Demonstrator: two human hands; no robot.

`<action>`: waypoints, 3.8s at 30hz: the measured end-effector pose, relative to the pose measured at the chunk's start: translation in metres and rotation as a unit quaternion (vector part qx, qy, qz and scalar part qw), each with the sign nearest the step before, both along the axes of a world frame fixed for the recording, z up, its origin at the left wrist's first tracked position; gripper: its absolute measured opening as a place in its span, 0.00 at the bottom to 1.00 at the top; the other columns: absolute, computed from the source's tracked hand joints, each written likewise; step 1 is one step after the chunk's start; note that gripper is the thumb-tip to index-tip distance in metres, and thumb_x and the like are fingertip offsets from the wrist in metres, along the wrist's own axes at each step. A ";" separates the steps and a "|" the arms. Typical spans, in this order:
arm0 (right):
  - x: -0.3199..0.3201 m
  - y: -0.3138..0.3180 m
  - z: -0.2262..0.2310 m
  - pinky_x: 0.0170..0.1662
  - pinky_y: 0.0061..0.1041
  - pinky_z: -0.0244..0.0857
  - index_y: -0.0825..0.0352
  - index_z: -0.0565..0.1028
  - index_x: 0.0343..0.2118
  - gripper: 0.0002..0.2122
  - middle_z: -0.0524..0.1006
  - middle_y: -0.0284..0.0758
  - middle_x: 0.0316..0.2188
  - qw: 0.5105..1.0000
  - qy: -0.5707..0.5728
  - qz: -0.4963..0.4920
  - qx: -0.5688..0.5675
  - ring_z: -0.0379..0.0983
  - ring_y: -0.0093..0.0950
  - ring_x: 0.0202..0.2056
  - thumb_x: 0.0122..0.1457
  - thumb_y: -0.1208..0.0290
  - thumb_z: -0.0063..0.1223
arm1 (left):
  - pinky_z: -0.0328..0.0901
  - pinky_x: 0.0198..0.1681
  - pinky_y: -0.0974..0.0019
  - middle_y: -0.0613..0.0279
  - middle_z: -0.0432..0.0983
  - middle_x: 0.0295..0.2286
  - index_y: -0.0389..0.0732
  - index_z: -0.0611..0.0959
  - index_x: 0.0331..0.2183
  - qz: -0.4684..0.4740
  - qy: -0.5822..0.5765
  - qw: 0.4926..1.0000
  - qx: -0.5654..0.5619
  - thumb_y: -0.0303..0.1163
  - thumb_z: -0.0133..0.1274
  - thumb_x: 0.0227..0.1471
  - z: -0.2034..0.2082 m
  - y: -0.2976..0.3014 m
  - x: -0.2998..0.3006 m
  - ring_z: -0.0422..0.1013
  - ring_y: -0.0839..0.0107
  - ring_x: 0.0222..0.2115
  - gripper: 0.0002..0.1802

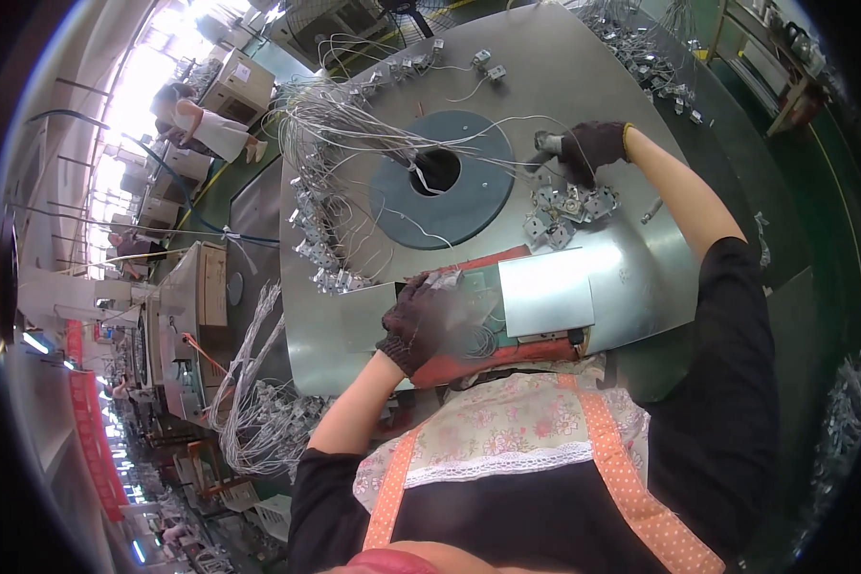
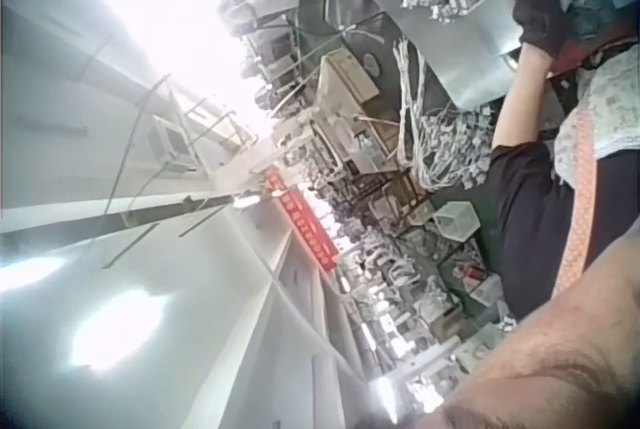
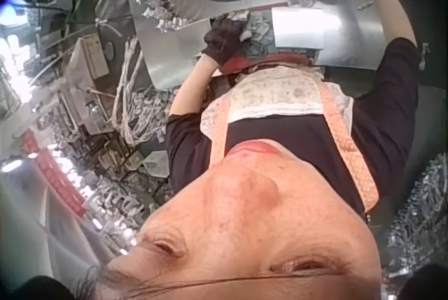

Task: Assembling complex wire harnesses using an assembly fixture on a workbench.

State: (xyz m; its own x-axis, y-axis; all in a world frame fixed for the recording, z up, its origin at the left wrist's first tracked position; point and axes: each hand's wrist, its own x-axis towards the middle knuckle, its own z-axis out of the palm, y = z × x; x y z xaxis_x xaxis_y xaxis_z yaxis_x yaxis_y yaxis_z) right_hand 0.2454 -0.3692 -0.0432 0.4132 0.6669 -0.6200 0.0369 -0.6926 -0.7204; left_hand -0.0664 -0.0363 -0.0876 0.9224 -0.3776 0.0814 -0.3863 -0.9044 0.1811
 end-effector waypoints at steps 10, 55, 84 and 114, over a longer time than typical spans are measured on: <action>-0.022 0.007 0.011 0.35 0.30 0.72 0.67 0.73 0.55 0.19 0.79 0.37 0.32 0.851 -0.022 -0.312 0.421 0.79 0.30 0.33 0.70 0.58 0.49 | 0.67 0.57 0.52 0.52 0.80 0.46 0.40 0.82 0.50 -0.019 -0.040 0.995 -0.095 0.39 0.63 0.49 0.043 -0.010 0.004 0.75 0.53 0.49 0.26; -0.195 -0.060 0.008 0.45 0.28 0.76 0.67 0.73 0.49 0.16 0.78 0.35 0.43 0.781 -0.099 -0.439 0.433 0.78 0.27 0.43 0.59 0.74 0.62 | 0.71 0.39 0.60 0.55 0.84 0.36 0.37 0.83 0.49 0.071 0.260 0.916 -0.298 0.48 0.54 0.63 0.014 -0.134 0.199 0.78 0.65 0.35 0.24; -0.123 -0.039 -0.072 0.55 0.31 0.69 0.69 0.76 0.51 0.15 0.79 0.45 0.47 0.840 -0.392 -0.312 0.208 0.76 0.33 0.50 0.62 0.72 0.53 | 0.73 0.44 0.65 0.61 0.82 0.38 0.35 0.82 0.49 0.007 0.435 0.796 -0.421 0.39 0.57 0.63 0.026 -0.069 0.221 0.76 0.72 0.36 0.19; 0.011 -0.009 0.032 0.48 0.45 0.71 0.66 0.74 0.41 0.16 0.79 0.48 0.43 0.787 -0.603 -0.126 -0.031 0.76 0.48 0.46 0.53 0.62 0.56 | 0.76 0.38 0.62 0.61 0.79 0.38 0.39 0.78 0.50 0.115 0.347 0.602 -0.710 0.36 0.53 0.66 0.062 -0.088 0.191 0.77 0.68 0.35 0.15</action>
State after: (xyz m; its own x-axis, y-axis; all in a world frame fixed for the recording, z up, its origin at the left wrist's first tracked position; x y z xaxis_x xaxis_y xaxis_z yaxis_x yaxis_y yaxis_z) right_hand 0.2569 -0.3781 -0.0117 0.8406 0.4527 0.2973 0.5233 -0.8204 -0.2303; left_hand 0.1245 -0.1244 -0.0256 0.9350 -0.2372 -0.2637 0.3337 0.3362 0.8807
